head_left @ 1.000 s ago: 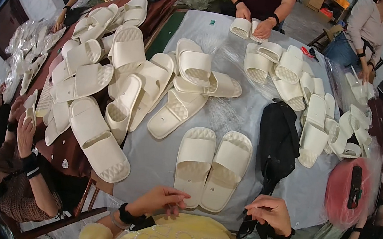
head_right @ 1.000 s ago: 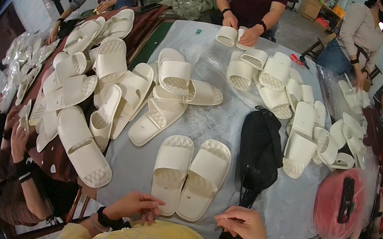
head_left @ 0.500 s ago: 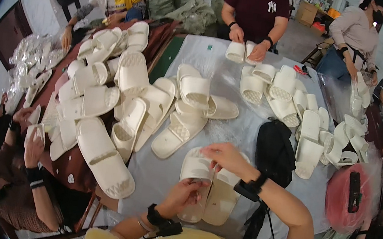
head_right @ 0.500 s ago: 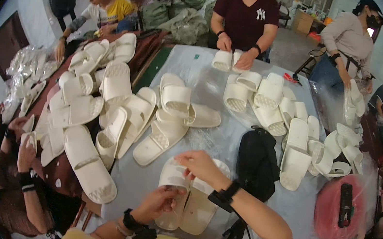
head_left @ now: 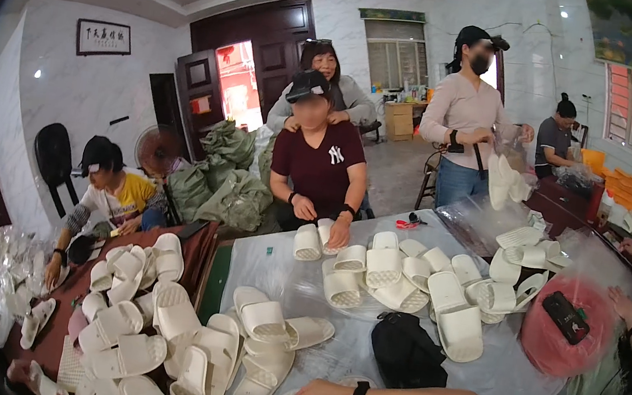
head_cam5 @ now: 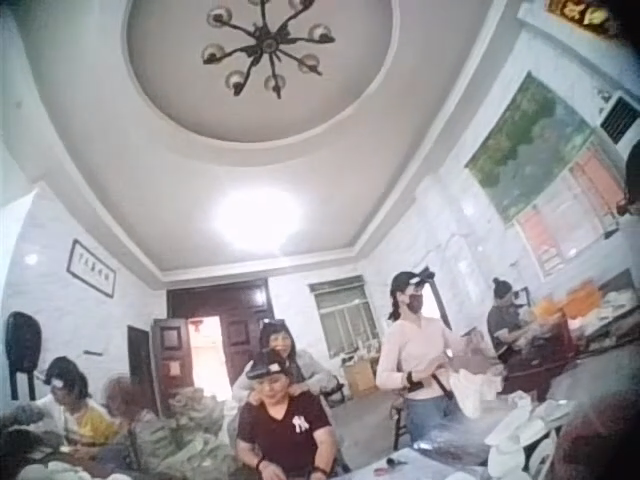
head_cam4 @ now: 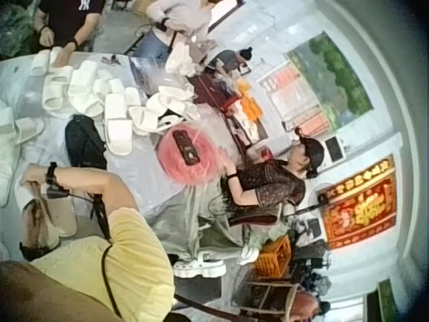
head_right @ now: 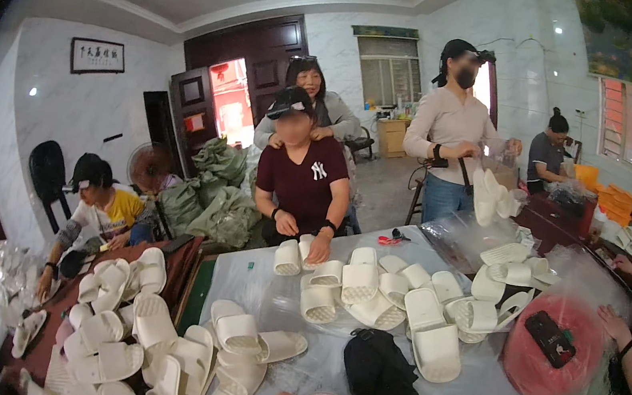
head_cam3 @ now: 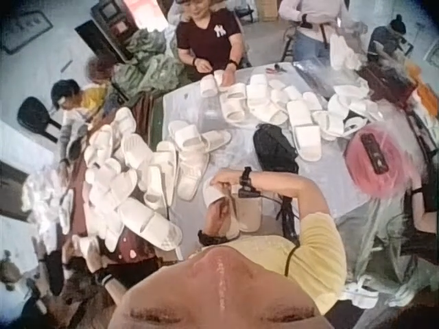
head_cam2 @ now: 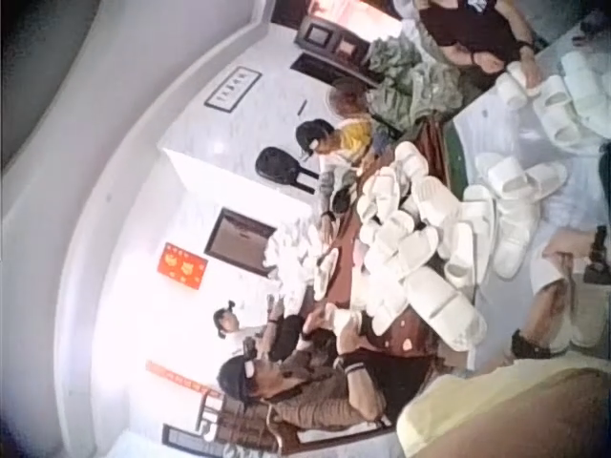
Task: Inspecting and pairing white plastic sandals at a manufacturing finishing table.
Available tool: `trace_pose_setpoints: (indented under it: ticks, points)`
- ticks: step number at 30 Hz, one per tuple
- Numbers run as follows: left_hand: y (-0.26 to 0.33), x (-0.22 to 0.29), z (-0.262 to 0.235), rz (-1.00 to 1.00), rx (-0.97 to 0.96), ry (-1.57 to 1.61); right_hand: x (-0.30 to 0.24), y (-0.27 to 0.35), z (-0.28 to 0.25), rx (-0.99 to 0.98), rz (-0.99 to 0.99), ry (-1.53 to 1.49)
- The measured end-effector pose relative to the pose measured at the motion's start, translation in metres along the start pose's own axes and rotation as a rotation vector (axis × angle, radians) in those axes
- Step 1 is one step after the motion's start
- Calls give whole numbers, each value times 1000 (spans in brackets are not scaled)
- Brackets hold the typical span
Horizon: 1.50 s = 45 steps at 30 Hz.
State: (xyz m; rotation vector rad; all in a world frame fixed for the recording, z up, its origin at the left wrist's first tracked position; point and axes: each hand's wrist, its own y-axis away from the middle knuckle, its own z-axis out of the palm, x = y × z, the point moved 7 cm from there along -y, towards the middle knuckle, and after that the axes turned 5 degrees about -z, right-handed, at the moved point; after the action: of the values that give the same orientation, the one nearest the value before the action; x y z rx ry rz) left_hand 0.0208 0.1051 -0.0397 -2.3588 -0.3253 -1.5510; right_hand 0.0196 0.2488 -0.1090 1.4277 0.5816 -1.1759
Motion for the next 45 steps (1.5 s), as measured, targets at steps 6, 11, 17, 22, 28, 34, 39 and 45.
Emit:
trace_pose_setpoints:
  ticks: [6,11,17,22,28,34,39,45]
  points:
    - [5,-35,13,-516,-54,831,-12,22,-19,349,-252,-153]
    - [10,-7,-18,-604,-326,731,-46,98,-13,439,-382,-141]
    - [-56,8,-41,429,226,-475,-62,141,36,411,-600,80]
    - [-75,31,6,39,-518,-40,-47,160,26,545,-632,-178]
    - [-110,49,-3,6,-318,-79,-1,186,31,662,-568,-517]
    - [-142,15,74,217,-562,-333,46,159,49,453,-407,-718]
    - [-140,-39,91,-84,-833,-318,96,143,38,629,-391,-900]
    - [-118,-55,100,-111,-1209,-231,181,93,-16,902,-660,-138]
